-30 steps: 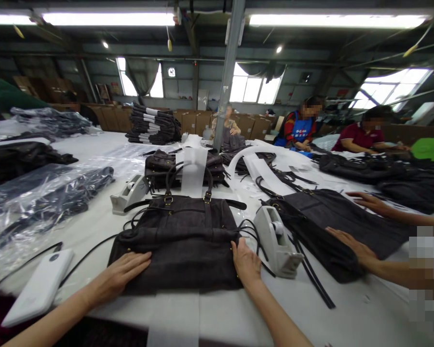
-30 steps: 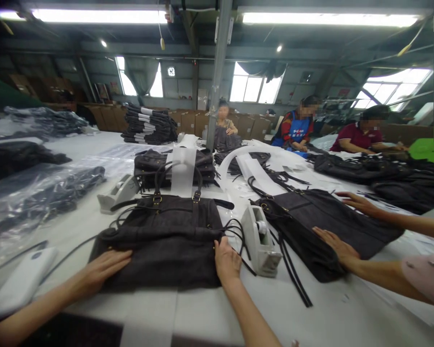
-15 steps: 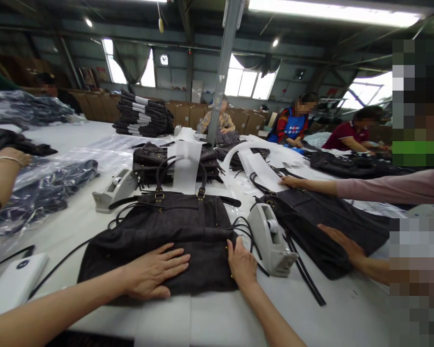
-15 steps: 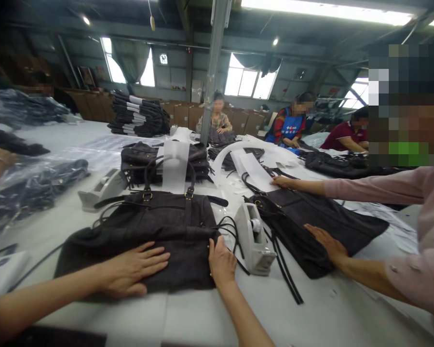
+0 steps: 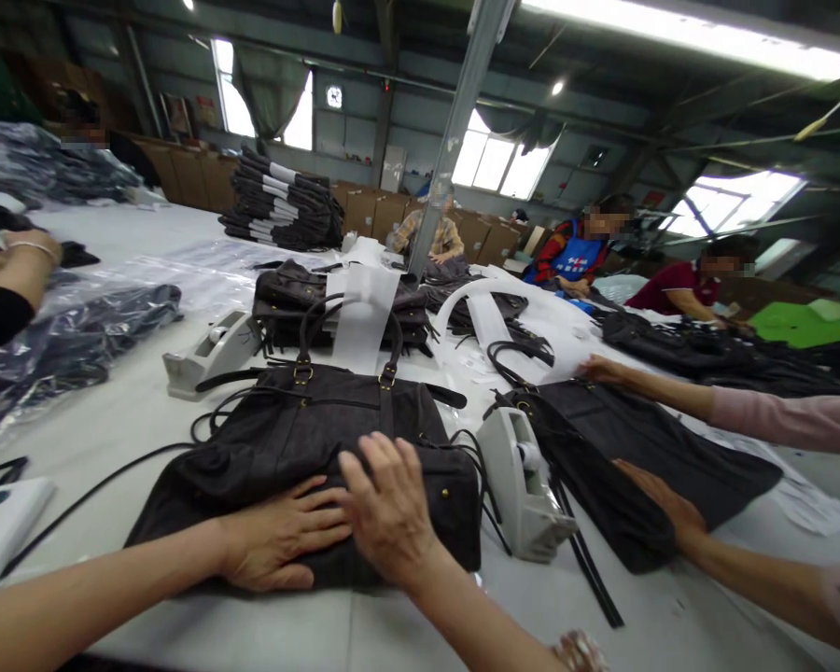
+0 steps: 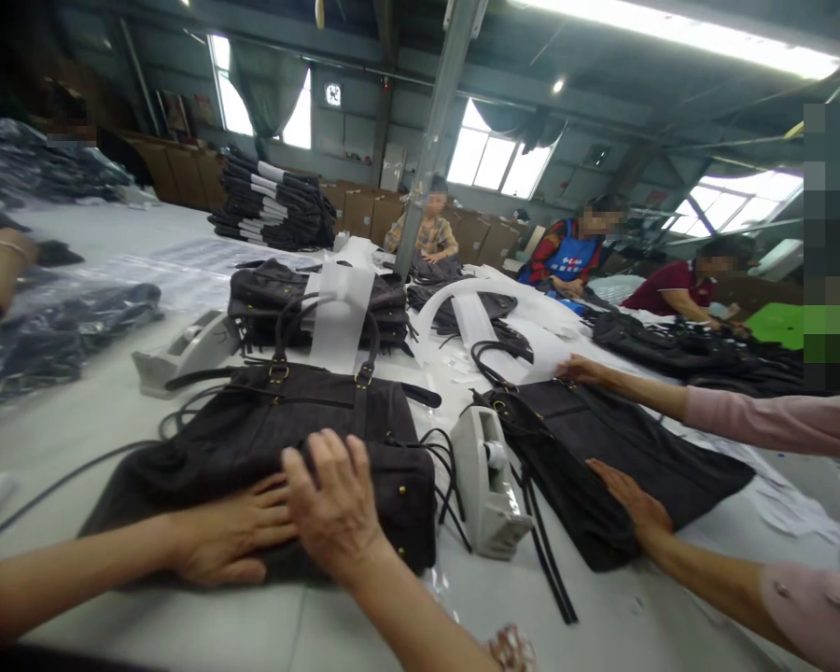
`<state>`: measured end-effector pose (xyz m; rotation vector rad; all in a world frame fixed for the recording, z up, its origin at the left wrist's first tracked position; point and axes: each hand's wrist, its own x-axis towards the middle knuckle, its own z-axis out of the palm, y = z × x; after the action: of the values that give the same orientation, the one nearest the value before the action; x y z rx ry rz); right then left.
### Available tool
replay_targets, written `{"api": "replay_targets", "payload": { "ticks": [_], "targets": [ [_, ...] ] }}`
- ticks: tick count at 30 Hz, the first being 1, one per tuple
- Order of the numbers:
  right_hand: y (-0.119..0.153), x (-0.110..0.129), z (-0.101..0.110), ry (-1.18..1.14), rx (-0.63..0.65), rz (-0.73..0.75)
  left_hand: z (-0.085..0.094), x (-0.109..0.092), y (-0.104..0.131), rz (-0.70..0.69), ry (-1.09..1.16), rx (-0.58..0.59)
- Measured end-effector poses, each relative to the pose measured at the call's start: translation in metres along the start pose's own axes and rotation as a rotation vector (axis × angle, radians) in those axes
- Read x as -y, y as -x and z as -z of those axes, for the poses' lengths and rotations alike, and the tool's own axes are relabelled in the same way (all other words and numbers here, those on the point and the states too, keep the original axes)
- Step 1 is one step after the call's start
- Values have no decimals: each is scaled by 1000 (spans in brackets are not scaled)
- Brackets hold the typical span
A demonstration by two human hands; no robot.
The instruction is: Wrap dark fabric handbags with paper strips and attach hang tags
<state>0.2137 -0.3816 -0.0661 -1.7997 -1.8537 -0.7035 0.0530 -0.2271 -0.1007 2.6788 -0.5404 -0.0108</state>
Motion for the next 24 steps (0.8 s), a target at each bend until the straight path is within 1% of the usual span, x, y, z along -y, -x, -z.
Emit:
{"api": "replay_targets", "payload": {
  "ticks": [2, 3, 5, 7, 9, 12, 15, 17, 18, 20, 24],
  "targets": [
    [-13, 13, -17, -89, 88, 164, -1, -1, 0, -8, 44, -17],
    [-16, 16, -27, -110, 143, 201, -1, -1, 1, -6, 60, -21],
    [-14, 13, -44, -128, 244, 181, -2, 1, 2, 4, 76, -32],
    [-8, 5, -57, -148, 298, 111, -4, 3, 3, 5, 86, -35],
    [0, -2, -66, -178, 293, 68, -4, 7, 3, 4, 97, -18],
    [7, -7, -77, -224, 233, 62, -2, 11, 0, 16, 105, 21],
    [10, -7, -84, -247, 179, 51, 1, 9, -1, 15, 110, 4],
    [11, -7, -86, -252, 158, 44, 1, 6, 3, 18, 90, -11],
    [11, -7, -86, -251, 152, 40, 0, 4, 9, 28, 64, -8],
    [12, -8, -86, -247, 147, 35, -4, 2, 28, 71, -19, 0],
    [11, -8, -83, -234, 167, 42, -20, 6, 86, 194, -261, -19]
  ]
}}
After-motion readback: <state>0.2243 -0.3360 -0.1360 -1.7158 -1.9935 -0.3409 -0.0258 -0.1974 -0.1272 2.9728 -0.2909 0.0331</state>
